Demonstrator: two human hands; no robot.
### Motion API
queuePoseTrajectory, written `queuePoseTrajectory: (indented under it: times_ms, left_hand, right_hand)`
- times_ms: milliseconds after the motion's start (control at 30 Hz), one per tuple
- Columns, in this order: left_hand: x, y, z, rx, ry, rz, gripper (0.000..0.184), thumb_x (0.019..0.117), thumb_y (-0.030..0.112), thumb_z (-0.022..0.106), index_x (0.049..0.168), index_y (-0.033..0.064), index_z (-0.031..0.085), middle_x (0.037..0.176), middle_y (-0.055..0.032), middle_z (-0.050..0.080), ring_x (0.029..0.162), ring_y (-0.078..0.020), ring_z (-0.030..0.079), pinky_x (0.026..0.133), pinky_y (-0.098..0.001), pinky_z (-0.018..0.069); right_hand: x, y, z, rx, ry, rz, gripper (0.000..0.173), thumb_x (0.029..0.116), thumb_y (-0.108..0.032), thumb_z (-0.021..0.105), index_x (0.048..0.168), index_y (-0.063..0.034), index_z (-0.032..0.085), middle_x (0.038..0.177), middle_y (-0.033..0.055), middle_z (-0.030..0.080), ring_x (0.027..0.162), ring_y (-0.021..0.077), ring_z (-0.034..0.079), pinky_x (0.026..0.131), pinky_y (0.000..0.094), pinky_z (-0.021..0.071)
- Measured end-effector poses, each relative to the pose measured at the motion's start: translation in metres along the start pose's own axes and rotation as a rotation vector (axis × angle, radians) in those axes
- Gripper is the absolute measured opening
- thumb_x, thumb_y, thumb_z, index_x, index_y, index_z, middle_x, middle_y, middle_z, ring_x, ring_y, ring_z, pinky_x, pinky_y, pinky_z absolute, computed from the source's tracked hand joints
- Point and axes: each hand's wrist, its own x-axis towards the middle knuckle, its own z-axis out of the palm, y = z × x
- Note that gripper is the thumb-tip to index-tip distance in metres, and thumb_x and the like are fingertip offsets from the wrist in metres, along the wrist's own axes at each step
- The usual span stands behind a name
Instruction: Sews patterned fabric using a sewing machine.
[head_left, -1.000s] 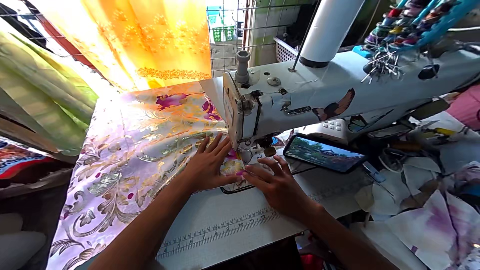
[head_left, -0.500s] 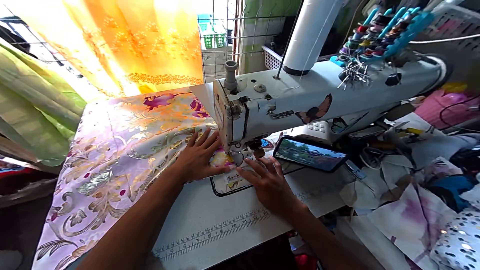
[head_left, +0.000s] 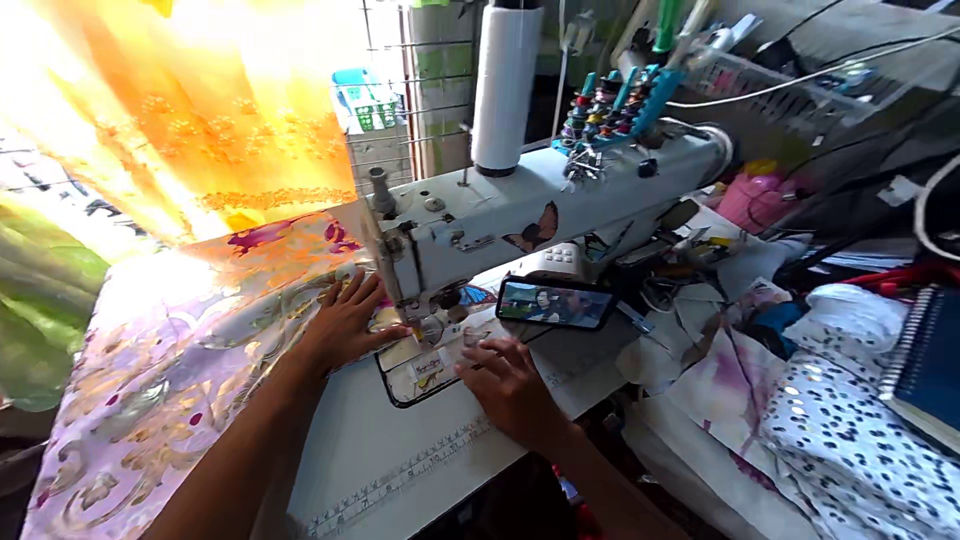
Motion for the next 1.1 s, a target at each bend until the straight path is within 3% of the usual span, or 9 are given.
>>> queuePoseTrajectory:
  times_ms: [100, 200, 367, 500, 700, 800, 900, 1000, 1100]
  left_hand:
    - [0.004, 0.012, -0.011, -0.149, -0.038, -0.091, 0.056, 0.0987, 0.039, 0.064, 0.144, 0.0068, 0.058, 0.158, -0.0195, 0.043, 0.153, -0.0430, 0.023, 0.120, -0.0696, 0.0084]
    - [0.005, 0.016, -0.005, -0.268, 0.102, -0.123, 0.041, 0.0930, 0.025, 0.073, 0.127, 0.0024, 0.069, 0.147, -0.0245, 0.054, 0.148, -0.0485, 0.030, 0.114, -0.0773, 0.0110]
    - [0.003, 0.021, 0.011, -0.362, 0.295, -0.129, 0.039, 0.0865, 0.020, 0.076, 0.118, -0.0026, 0.070, 0.139, -0.0260, 0.059, 0.140, -0.0468, 0.044, 0.110, -0.0787, 0.0193]
    - [0.000, 0.018, 0.015, -0.397, 0.365, -0.120, 0.029, 0.0883, 0.019, 0.067, 0.108, -0.0014, 0.074, 0.128, -0.0235, 0.065, 0.127, -0.0427, 0.056, 0.108, -0.0752, 0.0262]
    - [-0.015, 0.012, 0.019, -0.423, 0.369, -0.138, 0.038, 0.0924, 0.031, 0.057, 0.105, -0.0014, 0.073, 0.125, -0.0227, 0.066, 0.130, -0.0416, 0.054, 0.112, -0.0721, 0.0255]
    - [-0.027, 0.014, 0.018, -0.452, 0.434, -0.185, 0.036, 0.0965, 0.027, 0.053, 0.103, -0.0059, 0.067, 0.124, -0.0275, 0.063, 0.124, -0.0410, 0.057, 0.106, -0.0598, 0.0421]
    - [-0.045, 0.022, 0.015, -0.480, 0.498, -0.273, 0.033, 0.1011, 0.023, 0.051, 0.106, -0.0082, 0.062, 0.129, -0.0273, 0.060, 0.109, -0.0273, 0.065, 0.089, -0.0429, 0.0549]
    - [-0.073, 0.033, 0.015, -0.519, 0.555, -0.352, 0.030, 0.1015, 0.020, 0.052, 0.105, -0.0080, 0.060, 0.135, -0.0247, 0.058, 0.103, -0.0139, 0.064, 0.082, -0.0277, 0.0537]
    - [-0.104, 0.050, 0.016, -0.589, 0.593, -0.421, 0.026, 0.1012, 0.019, 0.053, 0.104, -0.0057, 0.059, 0.133, -0.0170, 0.058, 0.086, 0.0021, 0.060, 0.067, -0.0132, 0.0486]
  right_hand:
    - [-0.017, 0.007, -0.028, 0.006, 0.109, 0.114, 0.026, 0.1021, -0.023, 0.056, 0.113, -0.0172, 0.079, 0.123, 0.0054, 0.073, 0.122, 0.0310, 0.063, 0.105, 0.0525, 0.0468]
    - [-0.027, 0.038, -0.085, -0.195, 0.186, 0.370, 0.030, 0.1033, -0.023, 0.055, 0.116, -0.0060, 0.077, 0.121, 0.0115, 0.073, 0.116, 0.0335, 0.067, 0.101, 0.0522, 0.0510]
    - [-0.027, 0.089, -0.160, -0.329, 0.009, 0.829, 0.030, 0.1039, -0.020, 0.059, 0.120, 0.0000, 0.073, 0.121, 0.0248, 0.069, 0.118, 0.0479, 0.061, 0.102, 0.0659, 0.0433]
    - [-0.017, 0.113, -0.144, -0.313, -0.192, 0.843, 0.032, 0.0978, -0.015, 0.069, 0.126, -0.0011, 0.070, 0.124, 0.0272, 0.067, 0.120, 0.0523, 0.057, 0.099, 0.0713, 0.0404]
    - [-0.018, 0.130, -0.140, -0.318, -0.130, 0.833, 0.029, 0.0974, -0.016, 0.069, 0.118, 0.0048, 0.071, 0.118, 0.0320, 0.065, 0.115, 0.0545, 0.058, 0.096, 0.0713, 0.0422]
    - [-0.015, 0.125, -0.165, -0.308, -0.068, 0.993, 0.029, 0.0971, -0.013, 0.068, 0.120, 0.0044, 0.070, 0.120, 0.0320, 0.064, 0.116, 0.0535, 0.057, 0.100, 0.0692, 0.0420]
    - [-0.019, 0.131, -0.175, -0.398, -0.018, 1.115, 0.032, 0.0986, -0.015, 0.067, 0.123, 0.0055, 0.068, 0.124, 0.0352, 0.061, 0.121, 0.0564, 0.054, 0.098, 0.0706, 0.0412]
    - [-0.019, 0.133, -0.166, -0.379, 0.009, 0.967, 0.029, 0.0981, -0.010, 0.066, 0.122, 0.0055, 0.069, 0.123, 0.0348, 0.062, 0.119, 0.0560, 0.055, 0.099, 0.0700, 0.0416]
    - [-0.012, 0.129, -0.149, -0.203, -0.174, 0.723, 0.022, 0.0990, -0.006, 0.065, 0.117, 0.0035, 0.073, 0.118, 0.0290, 0.067, 0.116, 0.0494, 0.061, 0.100, 0.0649, 0.0463]
